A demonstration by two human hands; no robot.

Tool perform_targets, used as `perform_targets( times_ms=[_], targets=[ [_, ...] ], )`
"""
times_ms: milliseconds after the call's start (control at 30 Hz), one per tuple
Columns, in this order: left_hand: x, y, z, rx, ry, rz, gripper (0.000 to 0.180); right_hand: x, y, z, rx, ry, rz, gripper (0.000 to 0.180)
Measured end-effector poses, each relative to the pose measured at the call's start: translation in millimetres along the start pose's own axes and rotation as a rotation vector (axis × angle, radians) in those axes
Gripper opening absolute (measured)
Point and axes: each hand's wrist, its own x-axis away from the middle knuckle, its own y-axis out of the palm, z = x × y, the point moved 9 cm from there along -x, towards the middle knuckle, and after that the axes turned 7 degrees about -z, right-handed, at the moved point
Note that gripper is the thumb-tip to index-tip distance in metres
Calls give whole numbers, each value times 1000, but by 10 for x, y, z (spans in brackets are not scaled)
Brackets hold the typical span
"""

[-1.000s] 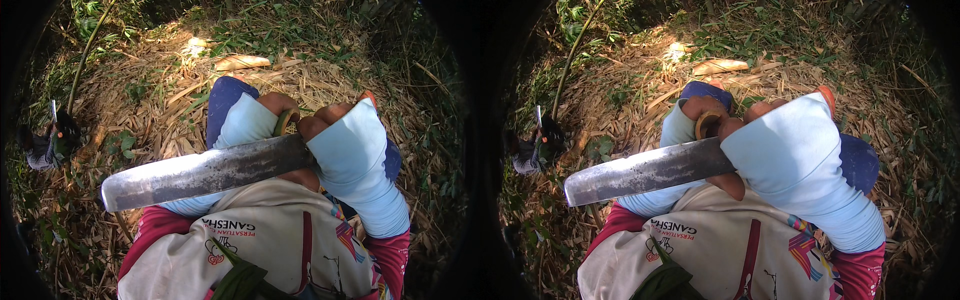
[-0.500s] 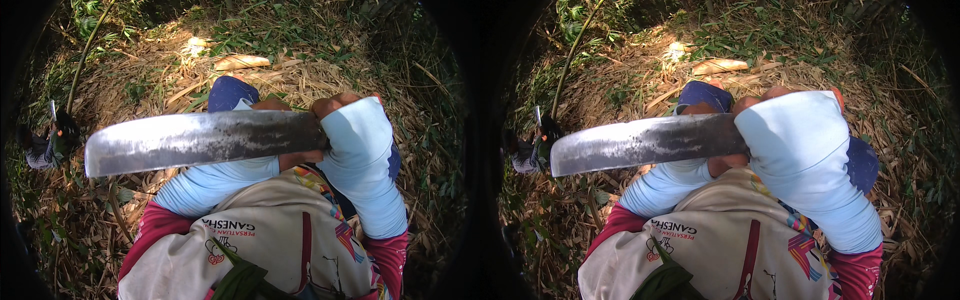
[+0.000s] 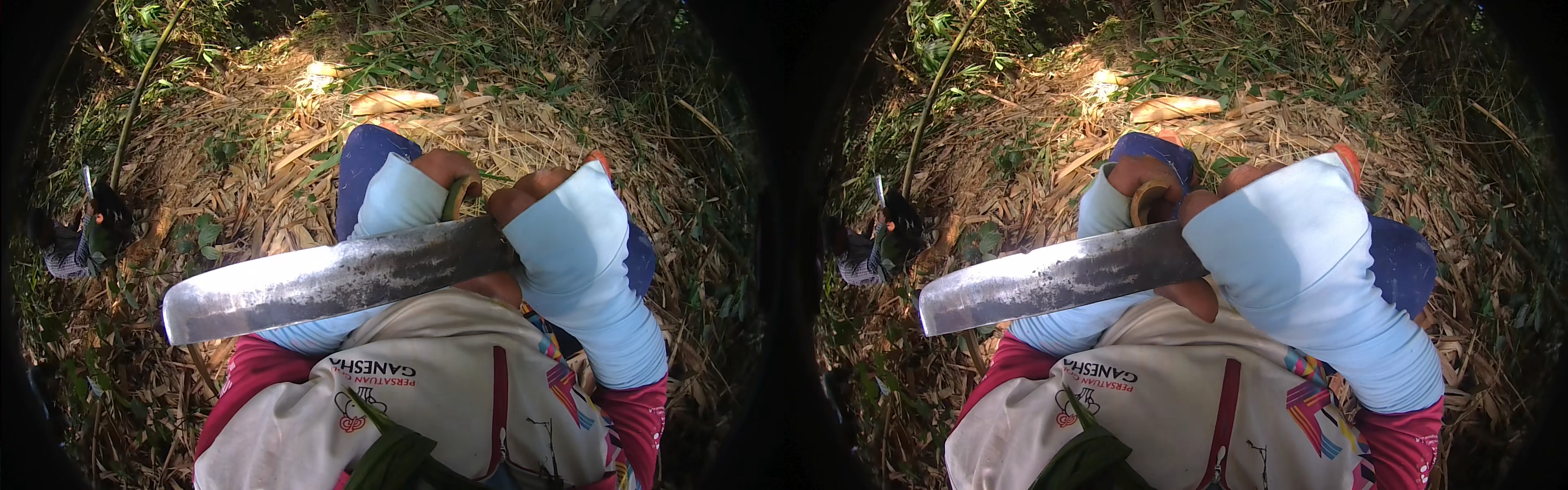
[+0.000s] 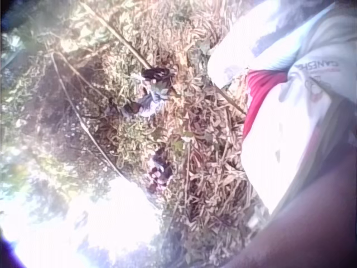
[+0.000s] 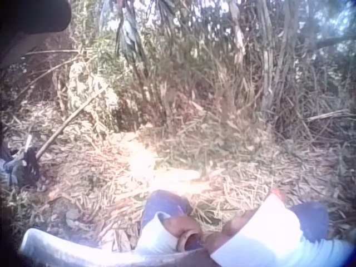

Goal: The person sits on the ground in a bamboo grove and uses a large knife to peel the outer layers off a bamboo shoot. They hold the shoot with one hand and scrape the blade along its length to remove the fibrous outer skin, revealing the lighter inner layers.

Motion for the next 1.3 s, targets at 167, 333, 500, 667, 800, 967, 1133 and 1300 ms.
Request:
perform_targets(
  times_ms=[167,333,500,667,800,967,1133,1300],
  targets=[
    [-1,30,-11,1,-47,-31,51,-34,18,-12,-19,19,-177,28],
    [-7,71,-34,10,-71,-49,50,25,68,56,-61,43,-236,62],
    [1,71,-35,3,-90,-37,49,-83,-39,-2,-41,13,-210,49],
    [2,100,-107,17,-133,-18,48,-63,-39,49,-195,34,-153,49],
    [-39,126,-209,43,-192,-3,47,-110,-42,77,-169,84,-162,48],
    [-62,123,-152,-61,13,59,50,-157,-41,67,-83,118,-250,43],
    [-80,155,-278,51,-104,42,53,-159,17,114,-13,179,-340,38],
    [-66,135,-163,-159,-37,22,42,-180,-11,80,-27,181,-304,38]
  ],
)
